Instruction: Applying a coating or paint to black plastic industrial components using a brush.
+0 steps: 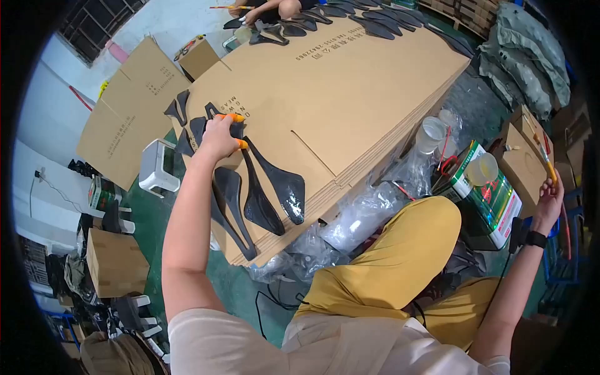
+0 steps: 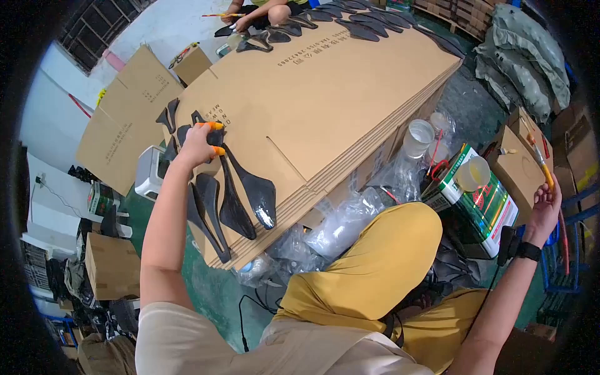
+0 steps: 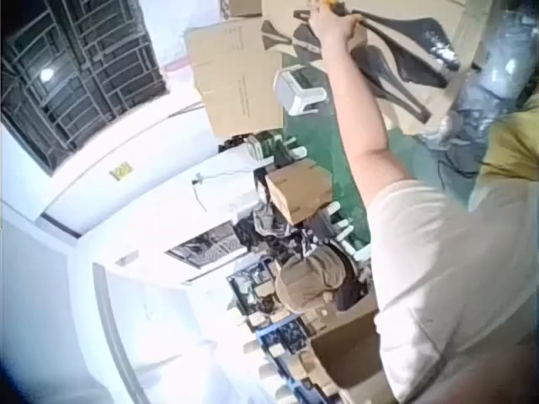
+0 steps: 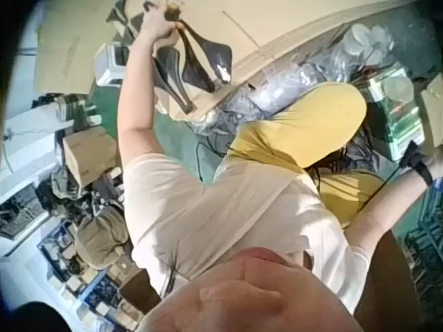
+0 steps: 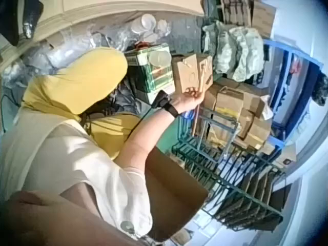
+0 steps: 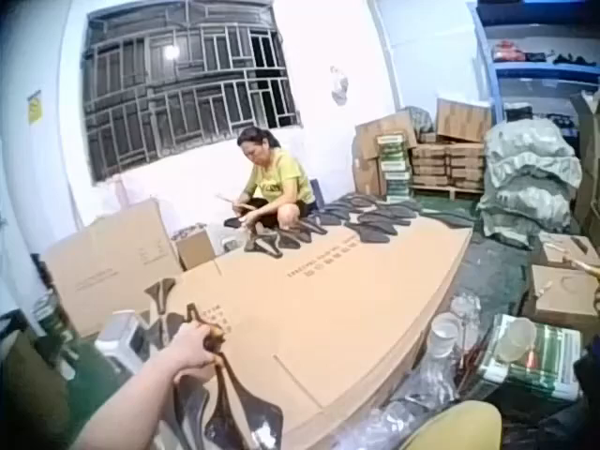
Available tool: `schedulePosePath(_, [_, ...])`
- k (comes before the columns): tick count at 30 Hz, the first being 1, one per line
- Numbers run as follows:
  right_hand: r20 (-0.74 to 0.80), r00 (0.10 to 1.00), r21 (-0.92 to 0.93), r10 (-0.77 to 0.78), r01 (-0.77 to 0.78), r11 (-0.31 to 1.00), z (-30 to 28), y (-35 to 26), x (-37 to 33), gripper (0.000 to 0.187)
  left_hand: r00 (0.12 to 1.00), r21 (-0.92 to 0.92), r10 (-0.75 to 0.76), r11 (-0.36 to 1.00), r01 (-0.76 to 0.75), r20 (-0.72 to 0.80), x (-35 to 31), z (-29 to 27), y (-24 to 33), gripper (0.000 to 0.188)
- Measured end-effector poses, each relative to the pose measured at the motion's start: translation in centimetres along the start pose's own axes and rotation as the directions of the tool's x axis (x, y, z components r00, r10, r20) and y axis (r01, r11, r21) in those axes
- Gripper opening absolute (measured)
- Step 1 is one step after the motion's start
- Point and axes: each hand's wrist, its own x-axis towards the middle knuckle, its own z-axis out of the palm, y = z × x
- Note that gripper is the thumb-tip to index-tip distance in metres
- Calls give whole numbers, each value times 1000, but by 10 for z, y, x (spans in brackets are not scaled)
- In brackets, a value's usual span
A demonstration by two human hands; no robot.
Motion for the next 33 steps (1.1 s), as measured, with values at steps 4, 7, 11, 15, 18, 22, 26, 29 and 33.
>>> schedulePosePath(4, [-40,999,7,19,-19,1000,8,1,-6,35,998,56,50,997,-48,-27,-5,-2,-2,68])
schedulePosePath(7, [-51,998,13,21,-21,1000,11,4,-7,35,997,59,62,996,-60,-46,-8,-4,-4,68])
schedulePosePath(11, [-25,999,8,32,-32,999,4,3,-2,34,998,117,55,992,-50,-36,-13,-8,-2,66])
schedulePosePath(15, [-57,998,24,31,-30,999,13,5,-6,34,999,117,30,993,-26,-35,-18,-9,-6,66])
schedulePosePath(18, [-95,995,18,17,-15,1000,21,4,-10,34,998,55,25,998,-22,-56,-21,-9,-15,66])
schedulePosePath(22, [-86,996,-13,6,-7,1000,23,3,-12,34,995,77,-4,997,12,-96,-23,-13,-24,68])
schedulePosePath(26, [-78,997,-15,2,-3,1000,19,3,-10,33,989,128,-18,991,38,-150,-25,-12,-22,69])
schedulePosePath(29, [-124,992,-38,-26,21,999,30,5,-16,33,977,211,22,977,23,-211,-27,-6,-17,69])
schedulePosePath(33, [-83,997,-24,-3,1,1000,16,4,-9,32,954,254,127,966,-56,-273,-22,1,-21,67])
